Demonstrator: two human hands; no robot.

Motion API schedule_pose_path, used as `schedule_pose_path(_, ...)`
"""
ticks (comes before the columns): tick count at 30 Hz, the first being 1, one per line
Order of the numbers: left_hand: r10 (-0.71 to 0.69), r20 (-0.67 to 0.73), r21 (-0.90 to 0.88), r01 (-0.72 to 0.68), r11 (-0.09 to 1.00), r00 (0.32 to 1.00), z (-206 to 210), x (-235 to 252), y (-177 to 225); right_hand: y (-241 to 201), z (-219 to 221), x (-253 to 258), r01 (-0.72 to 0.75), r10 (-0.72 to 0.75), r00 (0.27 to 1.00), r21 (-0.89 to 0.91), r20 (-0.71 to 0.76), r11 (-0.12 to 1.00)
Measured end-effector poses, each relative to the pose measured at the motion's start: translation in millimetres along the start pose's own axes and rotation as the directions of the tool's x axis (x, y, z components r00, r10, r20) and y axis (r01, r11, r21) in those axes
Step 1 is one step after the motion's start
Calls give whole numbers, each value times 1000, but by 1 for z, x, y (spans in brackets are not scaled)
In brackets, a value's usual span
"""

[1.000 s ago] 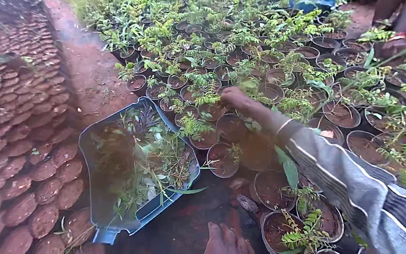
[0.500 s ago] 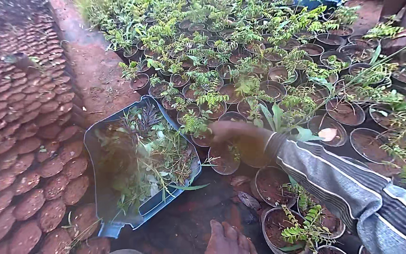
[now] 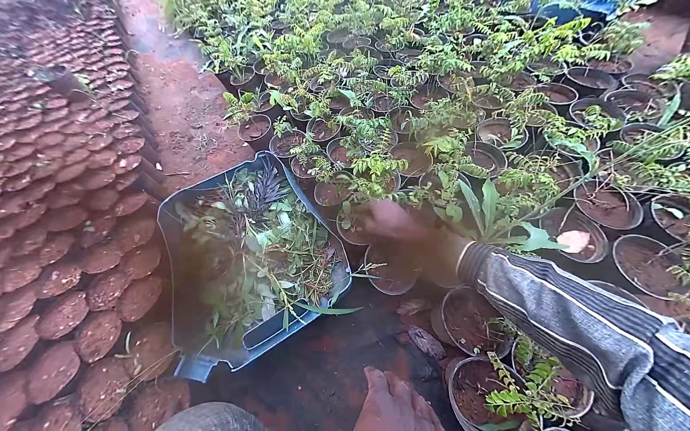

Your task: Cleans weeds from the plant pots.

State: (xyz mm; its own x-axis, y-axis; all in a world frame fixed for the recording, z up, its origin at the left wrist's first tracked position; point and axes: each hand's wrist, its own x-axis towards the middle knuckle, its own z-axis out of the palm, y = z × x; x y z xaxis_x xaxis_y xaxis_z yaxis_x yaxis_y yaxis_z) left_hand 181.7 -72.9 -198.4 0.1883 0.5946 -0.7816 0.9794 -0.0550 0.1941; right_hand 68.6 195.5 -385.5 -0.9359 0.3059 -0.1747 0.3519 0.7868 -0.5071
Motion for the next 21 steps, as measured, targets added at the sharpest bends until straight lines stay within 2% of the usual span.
schedule_pose_path(4, 16, -38, 0, -16, 1000, 999, 1, -1, 0, 5, 4, -5, 42, -41, 998, 33, -42, 999)
schedule_pose_path(6, 13, -29, -10, -13, 1000, 1000, 2, -2, -1, 6, 2, -11, 238, -228, 968, 100, -104, 966)
schedule_pose_path(8, 11, -22, -24, -11, 1000, 1000, 2, -4, -2, 11, -2, -16, 458, -436, 886, 153, -155, 876)
schedule_pose_path(9, 8, -21, -28, -8, 1000, 1000, 3, -4, -2, 12, -6, -18, 480, -460, 876, 156, -147, 863)
schedule_pose_path(10, 7, -16, -31, -7, 1000, 1000, 3, -4, -3, 14, -10, -19, 441, -425, 896, 140, -128, 887)
schedule_pose_path(12, 17, -1, -28, -17, 999, 1000, 1, -2, -3, 17, -15, -14, 255, -247, 965, 89, -93, 963)
schedule_pose_path(14, 27, 86, -13, -26, 1000, 996, -9, -2, -3, 19, -16, -4, 108, -103, 992, 68, -70, 992)
schedule_pose_path(16, 28, 105, -12, -27, 1000, 994, -11, -1, -5, 20, -13, 6, 142, -138, 988, 52, -74, 989)
schedule_pose_path(19, 21, 121, -3, -21, 1000, 992, -12, 0, -8, 15, -3, -3, 327, -336, 931, -84, -143, 941)
schedule_pose_path(20, 17, 135, -16, -15, 1000, 991, -13, 1, -10, -6, -10, -26, 384, -412, 890, -164, -195, 909)
schedule_pose_path(21, 13, 147, -23, -10, 1000, 989, -15, 1, -11, -51, -34, -63, 361, -411, 893, -253, -184, 897)
